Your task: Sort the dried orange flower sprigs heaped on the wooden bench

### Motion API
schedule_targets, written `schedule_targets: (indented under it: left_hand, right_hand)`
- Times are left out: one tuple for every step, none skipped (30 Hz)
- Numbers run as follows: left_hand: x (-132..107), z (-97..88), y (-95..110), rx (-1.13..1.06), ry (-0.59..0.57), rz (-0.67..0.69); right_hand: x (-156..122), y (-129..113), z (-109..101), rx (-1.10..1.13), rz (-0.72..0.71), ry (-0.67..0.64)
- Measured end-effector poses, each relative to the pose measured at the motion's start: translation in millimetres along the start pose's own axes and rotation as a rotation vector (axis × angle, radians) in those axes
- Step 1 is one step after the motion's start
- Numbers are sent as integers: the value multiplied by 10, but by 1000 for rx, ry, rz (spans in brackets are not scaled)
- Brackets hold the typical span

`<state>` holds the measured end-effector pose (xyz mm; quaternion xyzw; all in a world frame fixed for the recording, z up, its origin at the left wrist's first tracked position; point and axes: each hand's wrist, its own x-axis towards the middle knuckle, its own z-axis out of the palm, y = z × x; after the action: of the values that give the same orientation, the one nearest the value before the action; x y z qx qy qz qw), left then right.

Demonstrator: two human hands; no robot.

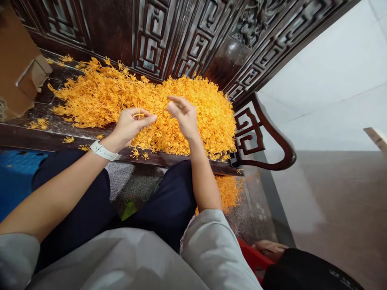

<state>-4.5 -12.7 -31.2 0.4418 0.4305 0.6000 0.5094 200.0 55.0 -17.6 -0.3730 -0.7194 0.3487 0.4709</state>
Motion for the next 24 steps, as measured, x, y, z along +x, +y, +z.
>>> schedule_targets:
  left_hand:
    - [1, 2, -25, 59, -14, 39]
    - [1, 3, -52, 104, -35, 72]
    - [3, 2, -79, 132, -60, 94]
    - [5, -1, -103, 142, -81, 105]
    - [8, -5, -123, 139, -95, 107]
    - [12, -12, -135, 131, -96, 104]
    - [19, -22, -139, 123, -82, 100]
    - [29, -36, -136, 113, -58, 90]
    - [44, -56, -126, 99, -32, 75]
    - [63, -80, -113, 76, -8, 54]
    - [86, -110, -96, 43, 8, 29]
    - [112, -142, -77, 2, 14, 3]
    - [140, -175, -56, -44, 12, -17]
    - [167, -206, -35, -85, 4, -28]
    - [191, -234, -12, -120, -2, -31]
    - [210, -256, 11, -145, -6, -33]
    - [223, -270, 34, -160, -9, -34]
    - [228, -277, 55, -164, -10, -35]
    - [226, -277, 73, -157, -14, -38]
    - [216, -270, 85, -143, -24, -44]
    - [201, -257, 90, -124, -41, -52]
    - [180, -239, 87, -101, -70, -63]
    - [155, -216, 76, -75, -111, -73]
    - [128, -189, 57, -43, -156, -79]
  right_hand:
    - [-43, -115, 141, 37, -6, -79]
    - [-72, -198, 257, 52, -16, -117]
    - [-87, -246, 342, 55, -27, -119]
    - [-86, -259, 390, 53, -33, -96]
    - [-71, -244, 401, 55, -35, -57]
    - [-47, -209, 374, 66, -37, -1]
    - [-18, -165, 314, 86, -42, 65]
    - [9, -125, 223, 107, -52, 134]
    - [25, -99, 110, 118, -66, 196]
    - [27, -93, -21, 103, -77, 242]
    - [11, -112, -160, 46, -74, 274]
    - [-24, -156, -301, -66, -46, 305]
    - [-73, -220, -438, -213, 1, 343]
    - [-131, -299, -563, -370, 54, 393]
    - [-189, -385, -671, -521, 119, 458]
    - [-242, -468, -759, -639, 195, 538]
    - [-282, -540, -822, -689, 267, 623]
    - [-307, -594, -858, -640, 316, 698]
    - [-313, -626, -865, -487, 332, 752]
    - [-304, -633, -842, -251, 316, 772]
    - [-282, -619, -788, 46, 268, 732]
    - [-253, -588, -706, 341, 206, 619]
    - [-220, -549, -596, 559, 163, 463]
    - [-191, -510, -464, 662, 149, 299]
